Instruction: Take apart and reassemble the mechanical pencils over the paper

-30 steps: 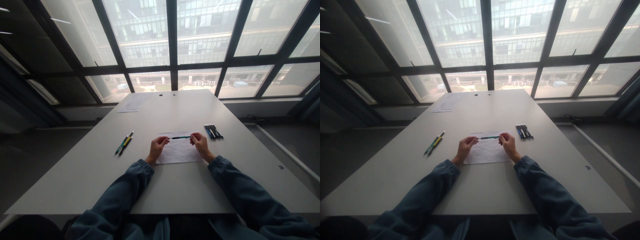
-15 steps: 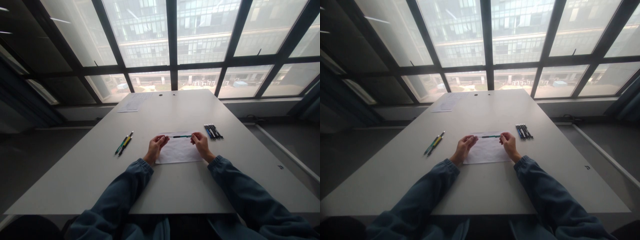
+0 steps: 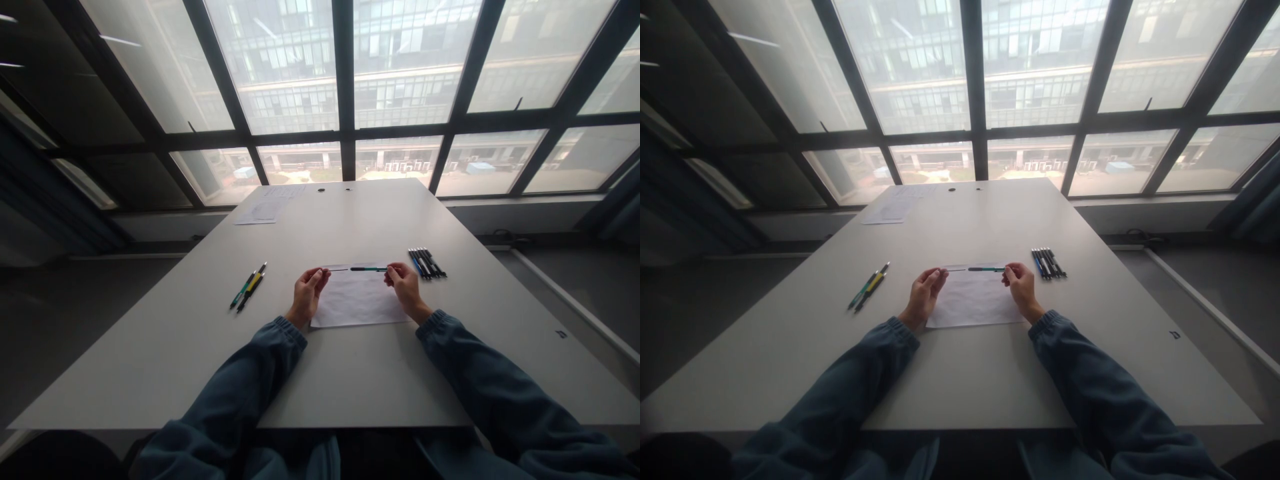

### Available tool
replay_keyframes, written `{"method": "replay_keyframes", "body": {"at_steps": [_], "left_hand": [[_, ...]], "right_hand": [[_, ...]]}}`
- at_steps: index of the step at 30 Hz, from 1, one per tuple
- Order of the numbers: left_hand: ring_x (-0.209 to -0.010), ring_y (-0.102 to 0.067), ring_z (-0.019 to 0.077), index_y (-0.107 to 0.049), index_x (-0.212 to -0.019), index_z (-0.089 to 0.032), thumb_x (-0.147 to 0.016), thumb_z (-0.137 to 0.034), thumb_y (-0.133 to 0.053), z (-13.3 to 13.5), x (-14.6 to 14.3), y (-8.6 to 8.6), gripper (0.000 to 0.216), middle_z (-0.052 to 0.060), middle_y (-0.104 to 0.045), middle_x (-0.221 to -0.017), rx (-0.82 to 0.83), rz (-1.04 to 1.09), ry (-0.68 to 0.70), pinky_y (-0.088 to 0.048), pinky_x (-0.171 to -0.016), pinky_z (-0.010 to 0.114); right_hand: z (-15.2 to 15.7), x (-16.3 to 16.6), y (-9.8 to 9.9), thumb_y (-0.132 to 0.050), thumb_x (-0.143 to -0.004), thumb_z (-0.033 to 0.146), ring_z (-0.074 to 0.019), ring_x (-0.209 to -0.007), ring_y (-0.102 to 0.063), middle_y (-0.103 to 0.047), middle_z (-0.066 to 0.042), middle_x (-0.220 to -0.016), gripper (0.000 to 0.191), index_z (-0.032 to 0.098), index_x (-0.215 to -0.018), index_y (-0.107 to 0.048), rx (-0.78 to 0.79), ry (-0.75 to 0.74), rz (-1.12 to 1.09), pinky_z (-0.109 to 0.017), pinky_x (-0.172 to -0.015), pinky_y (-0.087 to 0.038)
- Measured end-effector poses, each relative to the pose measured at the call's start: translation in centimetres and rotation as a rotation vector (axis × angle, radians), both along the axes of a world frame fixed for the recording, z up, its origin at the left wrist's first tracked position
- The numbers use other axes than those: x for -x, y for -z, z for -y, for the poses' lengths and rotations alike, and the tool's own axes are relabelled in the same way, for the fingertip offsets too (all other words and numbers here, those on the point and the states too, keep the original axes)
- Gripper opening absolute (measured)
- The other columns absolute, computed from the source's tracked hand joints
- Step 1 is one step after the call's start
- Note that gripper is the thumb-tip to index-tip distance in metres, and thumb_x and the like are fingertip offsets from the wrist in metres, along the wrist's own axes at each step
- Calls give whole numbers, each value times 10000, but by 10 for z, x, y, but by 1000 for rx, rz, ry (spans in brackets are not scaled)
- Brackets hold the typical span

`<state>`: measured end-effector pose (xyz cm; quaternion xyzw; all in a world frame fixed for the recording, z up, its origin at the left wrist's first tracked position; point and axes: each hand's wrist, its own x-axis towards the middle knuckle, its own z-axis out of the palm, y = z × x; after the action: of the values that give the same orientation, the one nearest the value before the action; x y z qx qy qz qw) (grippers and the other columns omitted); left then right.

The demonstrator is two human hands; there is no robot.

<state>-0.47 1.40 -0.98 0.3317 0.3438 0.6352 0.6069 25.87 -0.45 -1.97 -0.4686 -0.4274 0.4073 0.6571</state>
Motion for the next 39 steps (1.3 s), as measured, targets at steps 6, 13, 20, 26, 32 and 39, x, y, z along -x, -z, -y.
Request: {"method": "replay_keyframes", "body": {"at_steps": [6,13,20,26,32,39], "left_hand": [[-888,-715,152,-653,-929,-142,-735,-250,-788,-1,1,3,260,59,-732,-933,-19,-30,-39,-530,-983,364],[-898,-715,168,-653,-935,-141,-733,-255,-787,0,0,3,268,70,-732,-940,-12,-53,0,-534,-973,381],[-897,-715,168,-651,-925,-134,-725,-254,-792,4,-2,-2,273,75,-731,-945,10,-65,14,-531,-975,377],[-903,-714,177,-651,-927,-133,-730,-260,-788,6,-2,-4,271,78,-729,-949,-4,-85,26,-532,-976,390],[-884,-711,158,-657,-918,-131,-703,-255,-811,6,-3,-4,292,60,-728,-927,-1,-51,57,-530,-974,358],[-855,-711,166,-678,-911,-124,-659,-266,-847,9,-6,-6,335,65,-731,-898,58,-73,161,-535,-961,357]], "right_hand": [[-2,-4,-1,-675,-775,422,-147,-578,-602,-647,-28,-690,293,164,-900,-613,-2,124,18,-257,-500,-473],[-7,-7,7,-671,-775,375,-196,-636,-652,-687,-62,-723,242,165,-887,-629,16,107,248,-297,-565,-497],[-9,-12,10,-652,-791,310,-225,-762,-645,-714,-58,-799,132,203,-863,-681,-81,135,603,-365,-760,-481],[-11,-16,13,-629,-810,293,-228,-760,-616,-695,-61,-799,124,207,-842,-712,-36,144,779,-367,-764,-460],[-14,-20,16,-603,-820,250,-260,-868,-585,-669,-114,-924,174,168,-905,-731,-34,185,955,-408,-865,-450],[-1,-1,1,-500,-929,340,-209,-824,-618,-677,-102,-985,274,167,-1032,-686,-172,27,784,-341,-765,-494]]}}
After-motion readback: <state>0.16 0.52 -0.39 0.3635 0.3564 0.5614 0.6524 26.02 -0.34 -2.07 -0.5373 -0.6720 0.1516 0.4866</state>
